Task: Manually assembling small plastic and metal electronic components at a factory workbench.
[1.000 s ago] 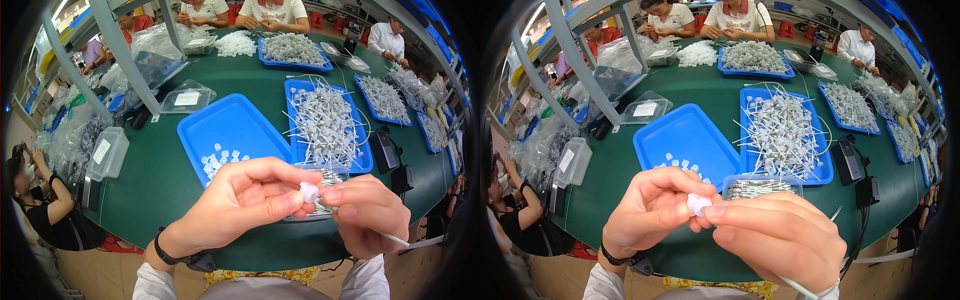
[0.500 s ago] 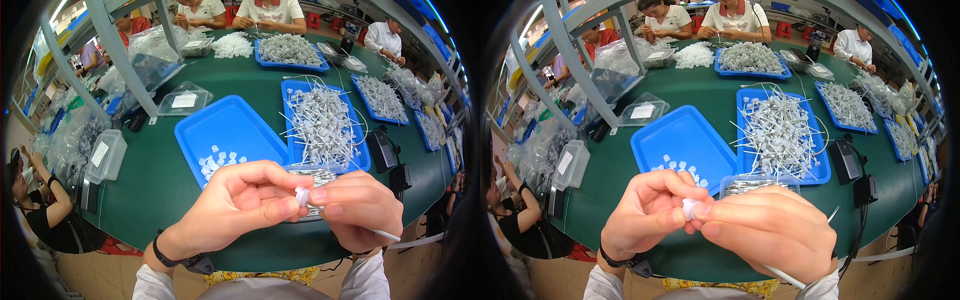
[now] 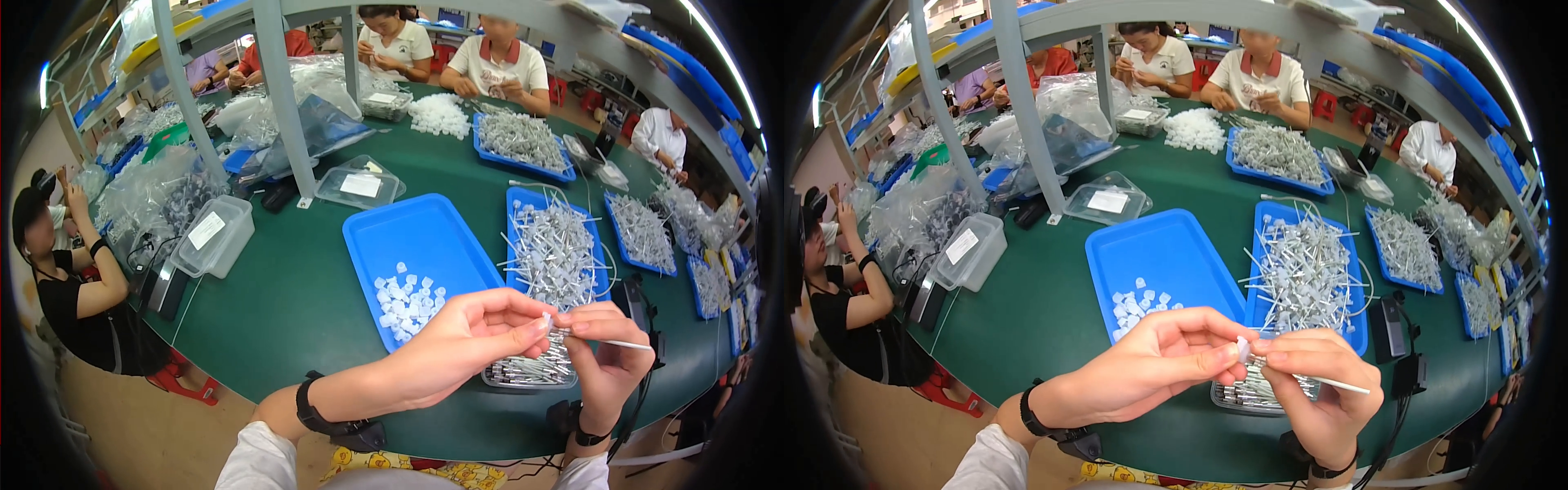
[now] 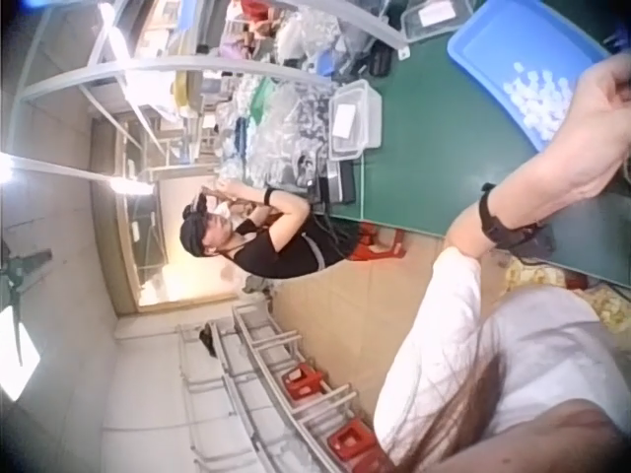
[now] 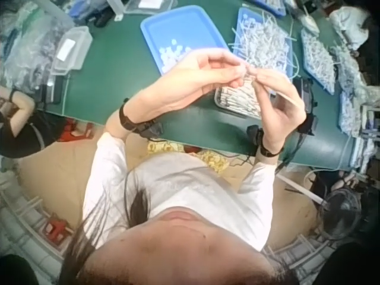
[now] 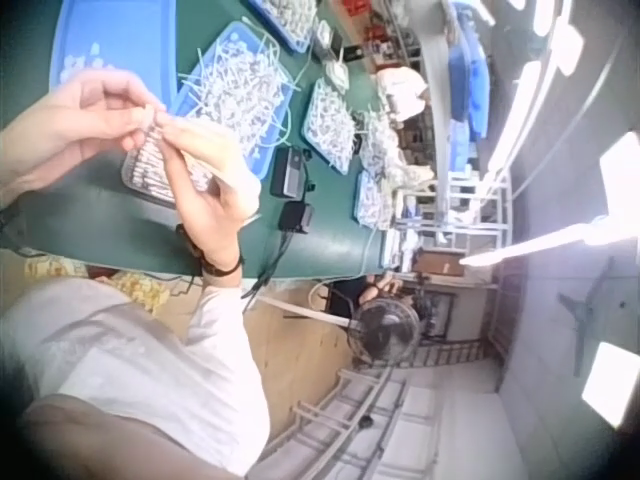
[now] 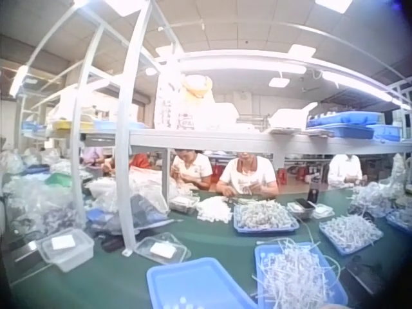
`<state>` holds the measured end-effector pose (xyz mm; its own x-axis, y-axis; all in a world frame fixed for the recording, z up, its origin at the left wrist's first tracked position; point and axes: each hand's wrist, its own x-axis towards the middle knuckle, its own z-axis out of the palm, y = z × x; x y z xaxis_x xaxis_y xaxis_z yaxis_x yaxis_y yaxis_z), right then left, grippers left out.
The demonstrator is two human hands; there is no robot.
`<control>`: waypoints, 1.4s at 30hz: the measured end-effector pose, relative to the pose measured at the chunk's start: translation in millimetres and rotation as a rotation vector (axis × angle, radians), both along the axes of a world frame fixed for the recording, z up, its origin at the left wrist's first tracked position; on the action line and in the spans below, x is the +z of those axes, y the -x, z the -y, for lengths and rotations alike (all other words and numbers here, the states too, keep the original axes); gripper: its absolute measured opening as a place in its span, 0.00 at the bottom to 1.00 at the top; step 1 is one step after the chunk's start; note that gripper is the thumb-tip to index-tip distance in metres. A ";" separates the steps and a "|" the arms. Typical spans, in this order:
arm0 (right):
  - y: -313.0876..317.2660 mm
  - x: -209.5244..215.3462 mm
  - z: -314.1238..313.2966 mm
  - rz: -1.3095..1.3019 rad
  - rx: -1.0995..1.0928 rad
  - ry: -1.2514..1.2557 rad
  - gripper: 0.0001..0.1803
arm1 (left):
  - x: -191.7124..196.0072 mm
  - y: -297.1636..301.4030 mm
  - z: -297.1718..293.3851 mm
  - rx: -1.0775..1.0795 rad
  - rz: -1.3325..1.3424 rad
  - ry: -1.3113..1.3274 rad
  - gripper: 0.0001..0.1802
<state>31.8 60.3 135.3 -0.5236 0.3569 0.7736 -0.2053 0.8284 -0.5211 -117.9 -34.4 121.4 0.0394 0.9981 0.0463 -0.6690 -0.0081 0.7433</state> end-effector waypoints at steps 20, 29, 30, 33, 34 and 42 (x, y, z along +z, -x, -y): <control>7.8 84.3 -59.1 0.274 -0.207 0.012 0.11 | -6.0 22.2 -13.2 0.023 0.391 0.078 0.14; 24.9 205.4 -227.4 0.154 -0.879 -0.206 0.30 | 7.4 26.2 -6.6 0.056 0.413 0.077 0.13; 27.0 213.2 -237.9 0.213 -0.893 -0.126 0.33 | 7.8 26.9 -6.1 0.053 0.415 0.067 0.13; 47.5 223.5 -241.8 0.462 -0.796 0.178 0.35 | 7.9 30.7 -3.4 0.072 0.427 0.058 0.13; 48.8 226.5 -247.8 0.463 -0.797 0.178 0.35 | 8.5 30.3 -2.7 0.071 0.428 0.058 0.13; 57.1 225.8 -273.3 0.476 -0.737 0.216 0.39 | 10.9 30.7 -3.2 0.048 0.431 0.018 0.12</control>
<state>-25.3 333.6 361.1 -0.3520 0.8410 0.4109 0.6161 0.5386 -0.5747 -148.6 -31.3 132.3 -0.0266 0.9992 0.0313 -0.9175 -0.0369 0.3961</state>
